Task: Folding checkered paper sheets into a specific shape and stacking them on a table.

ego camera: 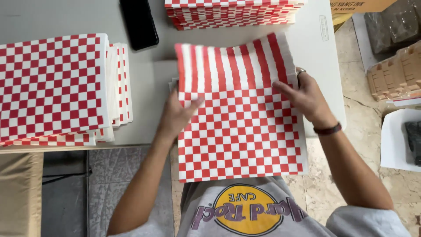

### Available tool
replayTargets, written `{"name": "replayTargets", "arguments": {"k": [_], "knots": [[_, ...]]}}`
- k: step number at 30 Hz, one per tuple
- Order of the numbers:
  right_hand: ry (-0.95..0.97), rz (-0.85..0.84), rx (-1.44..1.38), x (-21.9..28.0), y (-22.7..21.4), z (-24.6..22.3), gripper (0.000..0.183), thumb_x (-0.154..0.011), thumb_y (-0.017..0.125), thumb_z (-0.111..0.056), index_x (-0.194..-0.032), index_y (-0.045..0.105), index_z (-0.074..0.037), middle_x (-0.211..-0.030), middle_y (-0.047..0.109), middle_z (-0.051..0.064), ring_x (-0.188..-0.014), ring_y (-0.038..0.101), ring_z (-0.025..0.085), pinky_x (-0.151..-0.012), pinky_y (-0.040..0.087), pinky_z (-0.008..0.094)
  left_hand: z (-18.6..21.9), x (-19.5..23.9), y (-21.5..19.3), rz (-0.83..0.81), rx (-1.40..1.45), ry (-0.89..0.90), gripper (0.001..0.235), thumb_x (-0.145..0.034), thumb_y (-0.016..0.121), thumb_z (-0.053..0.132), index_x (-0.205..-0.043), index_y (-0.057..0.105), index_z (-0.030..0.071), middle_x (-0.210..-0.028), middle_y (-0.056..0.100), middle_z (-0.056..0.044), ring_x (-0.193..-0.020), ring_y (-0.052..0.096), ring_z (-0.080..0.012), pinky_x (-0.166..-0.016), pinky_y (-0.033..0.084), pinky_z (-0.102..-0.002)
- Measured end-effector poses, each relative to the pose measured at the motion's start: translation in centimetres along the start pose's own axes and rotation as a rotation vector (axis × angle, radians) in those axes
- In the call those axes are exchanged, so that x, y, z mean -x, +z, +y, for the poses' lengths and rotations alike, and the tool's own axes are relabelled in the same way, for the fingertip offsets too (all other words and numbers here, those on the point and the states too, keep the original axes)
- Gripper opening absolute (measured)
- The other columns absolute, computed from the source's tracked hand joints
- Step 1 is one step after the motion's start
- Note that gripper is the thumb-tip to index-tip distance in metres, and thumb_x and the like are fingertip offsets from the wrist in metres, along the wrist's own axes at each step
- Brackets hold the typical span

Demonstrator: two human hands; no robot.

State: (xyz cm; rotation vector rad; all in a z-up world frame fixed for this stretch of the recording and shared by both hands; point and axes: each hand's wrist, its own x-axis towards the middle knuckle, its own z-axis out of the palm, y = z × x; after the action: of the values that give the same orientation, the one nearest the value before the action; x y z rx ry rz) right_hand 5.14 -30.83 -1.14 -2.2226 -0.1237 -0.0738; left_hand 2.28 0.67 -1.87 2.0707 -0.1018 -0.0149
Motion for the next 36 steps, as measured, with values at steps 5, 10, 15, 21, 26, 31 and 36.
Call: {"name": "replayTargets", "arguments": {"k": [5, 10, 15, 21, 26, 31, 36], "knots": [[0.223, -0.078, -0.095, 0.6, 0.7, -2.9, 0.030, -0.102, 0.067, -0.022, -0.119, 0.062, 0.002, -0.080, 0.065, 0.017, -0.069, 0.063, 0.028, -0.066, 0.050, 0.044, -0.9, -0.7, 1.0, -0.068, 0.054, -0.101, 0.051, -0.091, 0.065, 0.035, -0.133, 0.059, 0.007, -0.114, 0.073, -0.022, -0.104, 0.070, -0.0435, -0.083, 0.052, -0.057], [0.111, -0.134, -0.096, 0.8, 1.0, -2.0, 0.053, -0.101, 0.064, -0.020, -0.145, 0.043, 0.000, -0.108, 0.065, 0.035, -0.093, 0.068, 0.050, -0.075, 0.054, 0.064, 1.8, 0.6, -0.2, -0.116, 0.350, -0.154, 0.057, -0.082, 0.078, 0.029, -0.130, 0.058, 0.004, -0.108, 0.074, -0.018, -0.101, 0.071, -0.0291, -0.086, 0.056, -0.048], [0.003, -0.198, 0.200, 1.1, 0.6, -5.6, 0.058, -0.094, 0.052, 0.010, -0.151, 0.041, 0.004, -0.116, 0.062, 0.044, -0.082, 0.069, 0.053, -0.063, 0.058, 0.062, 3.1, 0.1, 0.9, -0.183, -0.133, -0.102, 0.066, -0.088, 0.057, 0.001, -0.152, 0.042, 0.009, -0.131, 0.066, -0.025, -0.112, 0.067, -0.0482, -0.091, 0.054, -0.059], [-0.387, 0.027, 0.383, 4.6, -3.3, -7.0, 0.052, -0.107, 0.058, 0.015, -0.155, 0.038, 0.010, -0.109, 0.070, 0.029, -0.060, 0.060, 0.027, -0.051, 0.055, 0.039, 8.0, 3.0, -2.4, -0.096, -0.187, 0.276, 0.082, -0.088, 0.051, -0.021, -0.159, 0.023, 0.008, -0.157, 0.048, -0.025, -0.100, 0.077, -0.0274, -0.073, 0.072, -0.029], [-0.521, 0.376, 0.255, 4.3, -5.9, -7.1, 0.052, -0.121, 0.068, 0.008, -0.158, 0.031, 0.013, -0.156, 0.046, 0.042, -0.147, 0.051, 0.058, -0.126, 0.045, 0.063, 6.9, 1.6, -4.1, -0.023, 0.318, 0.580, 0.045, -0.128, 0.040, 0.009, -0.169, 0.025, 0.020, -0.176, 0.032, -0.003, -0.162, 0.051, -0.0259, -0.130, 0.074, -0.049], [-0.829, 0.555, 0.098, 1.8, -4.2, 0.1, 0.064, -0.106, 0.068, 0.012, -0.155, 0.027, 0.000, -0.151, 0.042, 0.031, -0.140, 0.046, 0.049, -0.124, 0.041, 0.060, 1.9, -1.3, -3.3, 0.214, 0.291, 0.744, 0.057, -0.113, 0.059, -0.001, -0.162, 0.033, 0.013, -0.166, 0.041, -0.009, -0.157, 0.046, -0.0290, -0.129, 0.058, -0.042], [-0.412, 0.362, -0.426, 0.6, 1.0, 3.7, 0.013, -0.102, 0.071, -0.010, -0.109, 0.066, 0.000, -0.097, 0.068, 0.009, -0.085, 0.059, 0.014, -0.081, 0.054, 0.034, -2.3, -3.5, -1.9, 0.221, 0.371, 0.653, 0.056, -0.100, 0.075, 0.012, -0.150, 0.048, 0.010, -0.148, 0.055, -0.012, -0.127, 0.063, -0.0254, -0.104, 0.056, -0.037]]}}
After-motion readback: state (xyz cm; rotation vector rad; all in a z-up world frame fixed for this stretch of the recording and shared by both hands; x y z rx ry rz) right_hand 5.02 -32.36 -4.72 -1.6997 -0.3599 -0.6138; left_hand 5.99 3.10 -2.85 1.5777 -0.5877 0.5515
